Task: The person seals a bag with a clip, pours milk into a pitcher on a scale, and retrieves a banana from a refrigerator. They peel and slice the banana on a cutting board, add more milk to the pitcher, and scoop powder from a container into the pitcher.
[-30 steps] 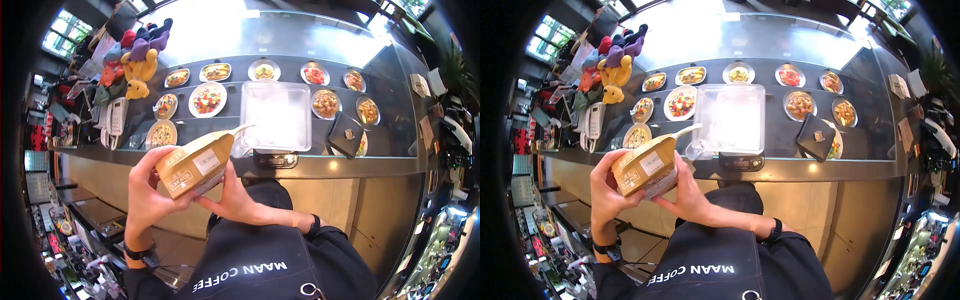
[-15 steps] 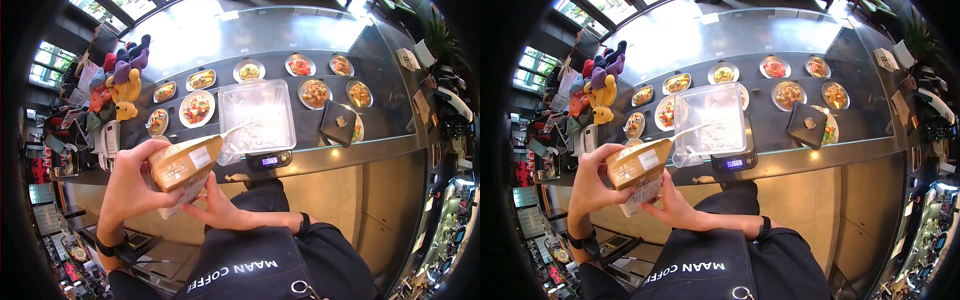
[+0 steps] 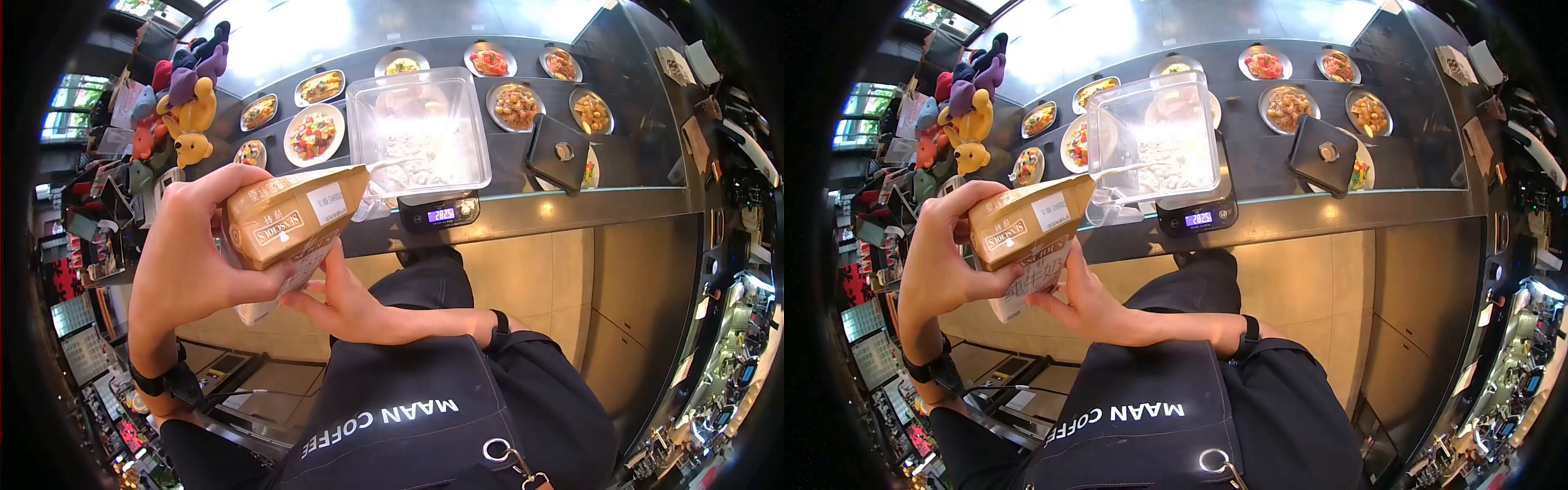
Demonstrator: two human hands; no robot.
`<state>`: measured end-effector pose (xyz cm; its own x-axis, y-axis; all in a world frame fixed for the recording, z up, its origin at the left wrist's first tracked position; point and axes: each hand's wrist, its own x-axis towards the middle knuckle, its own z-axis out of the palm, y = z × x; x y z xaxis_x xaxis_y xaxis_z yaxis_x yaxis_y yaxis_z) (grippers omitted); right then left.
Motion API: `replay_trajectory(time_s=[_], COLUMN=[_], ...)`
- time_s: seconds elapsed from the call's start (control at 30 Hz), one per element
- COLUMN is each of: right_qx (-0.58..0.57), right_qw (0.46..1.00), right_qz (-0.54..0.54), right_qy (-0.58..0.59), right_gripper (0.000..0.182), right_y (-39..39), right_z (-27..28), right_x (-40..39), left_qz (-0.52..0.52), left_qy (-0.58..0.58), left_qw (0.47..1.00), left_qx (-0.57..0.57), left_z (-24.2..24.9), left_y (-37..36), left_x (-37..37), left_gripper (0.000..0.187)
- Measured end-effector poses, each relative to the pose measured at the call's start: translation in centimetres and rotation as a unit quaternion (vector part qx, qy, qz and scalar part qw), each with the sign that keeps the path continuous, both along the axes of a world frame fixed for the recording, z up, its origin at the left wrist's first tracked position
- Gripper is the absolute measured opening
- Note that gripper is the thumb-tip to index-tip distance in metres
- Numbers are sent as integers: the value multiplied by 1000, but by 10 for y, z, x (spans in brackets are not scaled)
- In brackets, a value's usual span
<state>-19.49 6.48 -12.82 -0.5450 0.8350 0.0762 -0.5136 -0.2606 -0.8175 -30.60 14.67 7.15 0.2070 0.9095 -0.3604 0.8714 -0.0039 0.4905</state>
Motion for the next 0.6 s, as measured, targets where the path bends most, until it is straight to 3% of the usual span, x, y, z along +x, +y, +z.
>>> replay_trajectory(time_s=[0.6], right_qx=[14], right_qw=[999], right_qz=[-45], right_qy=[3], right_gripper=[77], right_y=[8], right_z=[13], right_x=[5], left_qz=[-3], left_qy=[3], left_qw=[1000], left_qx=[2], left_z=[10], left_y=[13], left_x=[11], left_gripper=[65])
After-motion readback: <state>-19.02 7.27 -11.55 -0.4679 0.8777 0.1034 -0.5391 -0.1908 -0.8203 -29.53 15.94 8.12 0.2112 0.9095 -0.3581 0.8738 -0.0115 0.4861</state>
